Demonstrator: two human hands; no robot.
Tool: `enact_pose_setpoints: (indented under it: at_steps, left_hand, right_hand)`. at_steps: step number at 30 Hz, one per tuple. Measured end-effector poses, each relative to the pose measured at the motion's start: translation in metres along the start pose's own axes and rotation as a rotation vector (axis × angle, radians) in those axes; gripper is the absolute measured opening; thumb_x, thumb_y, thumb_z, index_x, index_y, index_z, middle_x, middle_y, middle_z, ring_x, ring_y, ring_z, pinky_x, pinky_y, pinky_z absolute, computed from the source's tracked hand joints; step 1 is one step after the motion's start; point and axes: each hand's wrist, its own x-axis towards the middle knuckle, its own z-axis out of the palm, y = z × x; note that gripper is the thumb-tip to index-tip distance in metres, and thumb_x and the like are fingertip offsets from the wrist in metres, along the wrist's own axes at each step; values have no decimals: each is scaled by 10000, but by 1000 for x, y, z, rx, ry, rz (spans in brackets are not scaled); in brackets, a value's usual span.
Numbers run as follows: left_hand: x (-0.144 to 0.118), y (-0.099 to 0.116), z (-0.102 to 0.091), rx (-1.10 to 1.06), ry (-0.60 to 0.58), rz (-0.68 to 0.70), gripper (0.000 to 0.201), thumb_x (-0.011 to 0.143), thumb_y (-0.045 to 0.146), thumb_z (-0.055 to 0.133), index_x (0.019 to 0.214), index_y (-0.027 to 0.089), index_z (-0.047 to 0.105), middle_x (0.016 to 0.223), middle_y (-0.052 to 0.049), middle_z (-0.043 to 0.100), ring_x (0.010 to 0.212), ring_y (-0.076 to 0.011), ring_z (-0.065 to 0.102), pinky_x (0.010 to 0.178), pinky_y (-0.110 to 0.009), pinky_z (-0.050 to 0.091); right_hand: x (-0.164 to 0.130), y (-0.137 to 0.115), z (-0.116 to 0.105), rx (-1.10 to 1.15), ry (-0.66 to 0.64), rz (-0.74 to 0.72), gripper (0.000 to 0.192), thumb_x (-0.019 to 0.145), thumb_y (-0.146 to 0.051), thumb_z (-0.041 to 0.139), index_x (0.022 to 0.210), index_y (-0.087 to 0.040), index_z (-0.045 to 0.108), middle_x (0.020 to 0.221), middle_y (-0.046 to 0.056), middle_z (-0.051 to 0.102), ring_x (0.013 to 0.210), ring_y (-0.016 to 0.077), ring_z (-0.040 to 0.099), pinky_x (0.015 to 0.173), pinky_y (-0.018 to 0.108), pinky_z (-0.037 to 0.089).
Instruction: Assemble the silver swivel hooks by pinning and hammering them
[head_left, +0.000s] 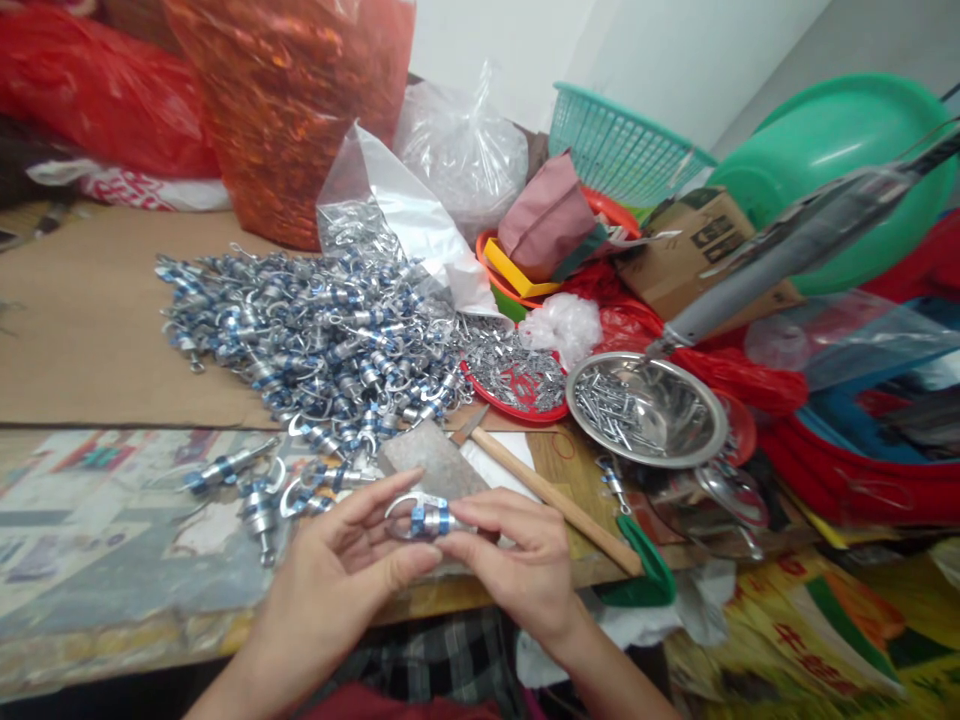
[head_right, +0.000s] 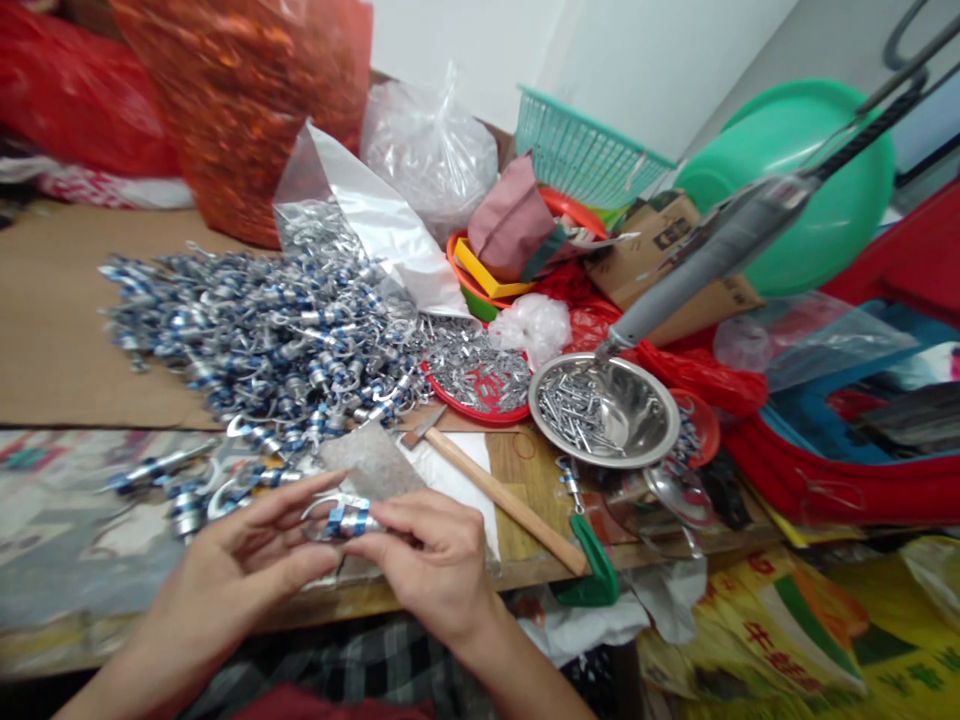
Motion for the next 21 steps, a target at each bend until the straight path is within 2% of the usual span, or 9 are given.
enact_pose_setpoints:
  at_steps: [3, 5, 7, 8, 9, 13, 16, 18, 21]
  left_hand:
    - [0, -3, 1, -66, 20, 0, 617, 608, 297, 704, 1171, 187, 477, 837, -24, 689, 832, -183, 635, 722, -243, 509]
    - [2, -3, 1, -73, 23, 22, 646, 633, 288, 687, 1213, 192, 420, 801, -11, 674, 789, -167, 638, 695, -230, 512]
    - [5, -2, 0, -80, 2, 33, 686, 636, 267, 683, 1241, 195, 368, 779, -3, 665, 747, -159, 639, 673, -228, 515]
    - [6, -1, -1, -82, -14, 33, 696, 638, 258, 679, 1247, 192, 350, 767, -1, 662, 730, -159, 640, 662, -231, 516]
    - [8, 0, -1, -82, -30, 30, 700, 640, 250, 673, 1250, 189, 335, 748, 2, 657, 715, -160, 640, 649, -236, 516]
    - [15, 1, -2, -80, -83, 7, 706, 647, 219, 656, 1253, 182, 295, 698, 16, 624, 663, -161, 630, 602, -261, 516]
    - [20, 0, -6, -125, -98, -27, 773, 619, 189, 673, 1267, 209, 252, 673, 37, 601, 634, -175, 630, 599, -319, 528]
    - [24, -1, -8, -162, -103, -37, 817, 593, 162, 687, 1271, 228, 237, 656, 50, 594, 633, -185, 634, 620, -361, 533]
    - [26, -1, -9, -183, -109, -35, 806, 588, 133, 683, 1262, 226, 251, 652, 53, 591, 638, -180, 630, 647, -370, 528]
  right_hand:
    - [11, 8, -13, -36, -170, 63, 99, 687, -190, 672, 779, -185, 710, 749, 35, 695, 669, 137, 637, 615, 215, 512]
    - [33, 24, -29, -204, -133, 81, 113, 748, -206, 606, 803, -198, 705, 802, 28, 698, 742, 136, 640, 700, 224, 503]
    - [62, 47, -47, -560, 40, 97, 219, 823, -204, 484, 930, -193, 675, 940, 50, 678, 867, 147, 618, 791, 249, 469]
    - [78, 60, -56, -796, 28, 150, 269, 845, -188, 425, 984, -194, 655, 1011, 60, 656, 919, 153, 601, 814, 255, 453]
    - [93, 73, -63, -1027, -77, 236, 298, 852, -179, 394, 1021, -216, 637, 1038, 52, 647, 940, 154, 594, 813, 252, 445]
    - [130, 107, -70, -1186, -238, 332, 210, 737, -119, 517, 825, -167, 701, 843, 124, 685, 859, 242, 621, 760, 310, 446]
    - [138, 115, -63, -1246, -295, 350, 225, 686, -90, 550, 864, -107, 688, 884, 186, 662, 883, 280, 608, 768, 340, 439]
    - [140, 116, -63, -1260, -328, 358, 250, 682, -100, 563, 906, -91, 673, 923, 193, 651, 900, 276, 600, 777, 330, 436]
    - [143, 117, -71, -1256, -371, 391, 237, 712, -119, 556, 917, -124, 676, 922, 143, 663, 912, 229, 597, 787, 276, 432]
